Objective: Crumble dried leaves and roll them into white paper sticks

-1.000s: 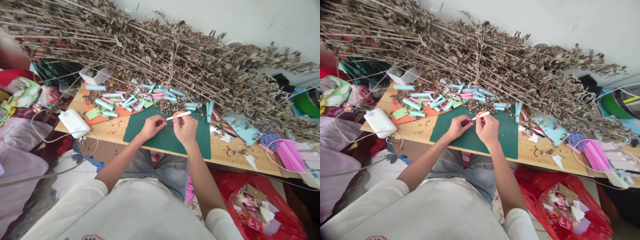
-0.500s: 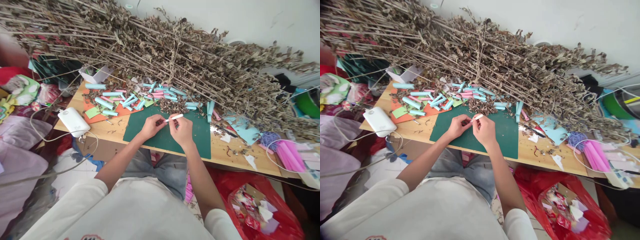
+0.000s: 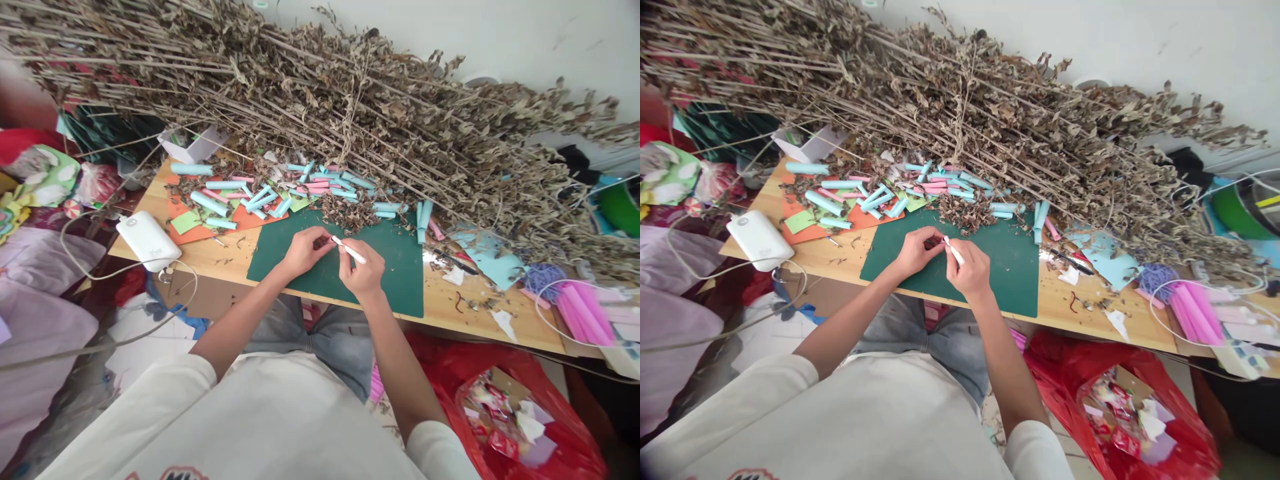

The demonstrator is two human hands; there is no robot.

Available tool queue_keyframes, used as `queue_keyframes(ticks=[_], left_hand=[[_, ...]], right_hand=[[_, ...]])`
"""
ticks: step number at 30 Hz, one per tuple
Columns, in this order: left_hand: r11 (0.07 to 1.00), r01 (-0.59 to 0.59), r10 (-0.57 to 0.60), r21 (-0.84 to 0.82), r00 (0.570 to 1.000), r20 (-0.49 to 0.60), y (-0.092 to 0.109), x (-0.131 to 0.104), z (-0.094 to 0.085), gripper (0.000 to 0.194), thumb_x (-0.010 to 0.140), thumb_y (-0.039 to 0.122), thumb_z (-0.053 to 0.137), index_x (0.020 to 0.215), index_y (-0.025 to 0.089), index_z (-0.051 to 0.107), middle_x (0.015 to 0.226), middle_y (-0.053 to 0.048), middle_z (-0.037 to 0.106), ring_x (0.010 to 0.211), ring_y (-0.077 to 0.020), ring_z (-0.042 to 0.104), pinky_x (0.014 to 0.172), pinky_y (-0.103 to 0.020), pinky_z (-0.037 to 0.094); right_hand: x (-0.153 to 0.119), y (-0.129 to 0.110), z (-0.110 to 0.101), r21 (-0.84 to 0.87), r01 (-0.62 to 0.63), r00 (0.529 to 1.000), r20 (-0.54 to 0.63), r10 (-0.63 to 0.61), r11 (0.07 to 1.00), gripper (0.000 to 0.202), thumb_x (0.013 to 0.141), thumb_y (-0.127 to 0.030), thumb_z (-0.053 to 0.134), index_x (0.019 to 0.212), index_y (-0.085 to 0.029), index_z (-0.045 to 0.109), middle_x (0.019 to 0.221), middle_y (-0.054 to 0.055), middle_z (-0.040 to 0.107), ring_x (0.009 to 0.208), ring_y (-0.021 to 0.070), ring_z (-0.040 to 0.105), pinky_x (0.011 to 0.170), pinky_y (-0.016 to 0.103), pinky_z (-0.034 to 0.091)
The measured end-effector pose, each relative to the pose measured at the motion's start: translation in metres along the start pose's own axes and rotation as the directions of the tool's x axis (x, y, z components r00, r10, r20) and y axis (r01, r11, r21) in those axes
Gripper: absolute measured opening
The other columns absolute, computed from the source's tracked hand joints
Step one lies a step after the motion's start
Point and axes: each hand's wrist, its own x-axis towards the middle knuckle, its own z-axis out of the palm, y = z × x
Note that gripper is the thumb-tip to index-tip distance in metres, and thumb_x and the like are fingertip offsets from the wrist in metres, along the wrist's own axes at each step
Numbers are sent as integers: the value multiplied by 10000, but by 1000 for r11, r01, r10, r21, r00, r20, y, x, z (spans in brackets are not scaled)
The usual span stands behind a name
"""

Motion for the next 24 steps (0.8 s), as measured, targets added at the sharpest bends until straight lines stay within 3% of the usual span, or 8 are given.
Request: queue_keyframes(ticks=[3,6,10,19,24], left_hand=[[1000,-6,6,1,1000,0,0,0,0,200,873,363,634,878,163,649,798,-24,660,670,-105,606,595,-201,494],[1000,-12,12,1,1000,10,1,0,0,207,881,371,626,886,166,655,828,-28,666,676,-103,604,595,-200,494],[1000,2,-2,8,1000,6,2,0,0,231,881,394,623,871,166,657,821,-30,662,684,-109,607,595,-201,499],[1000,-25,25,17,1000,6,-2,0,1,223,876,391,633,855,169,644,793,-15,640,666,-100,585,595,-198,484],[999,-37,36,31,999,4,-3,1,1,209,881,371,622,844,166,637,775,-12,629,656,-99,581,597,-199,481]], right_hand=[[-3,0,1,16,21,998,-61,-20,1000,146,924,-203,486,992,-204,615,825,82,724,717,180,677,692,284,522],[-5,0,-2,33,-84,994,-67,86,996,161,928,-246,468,981,-212,615,820,95,723,739,207,692,713,318,530],[-3,-3,-10,91,-229,972,-29,232,969,193,941,-302,438,956,-215,610,796,92,713,767,217,697,735,339,531],[12,-6,-6,77,-256,965,85,250,964,223,964,-334,438,899,-211,613,859,70,724,642,150,634,660,272,498],[27,-7,-8,68,-312,937,185,295,948,259,964,-350,432,897,-191,625,753,55,694,603,152,606,627,260,458]])
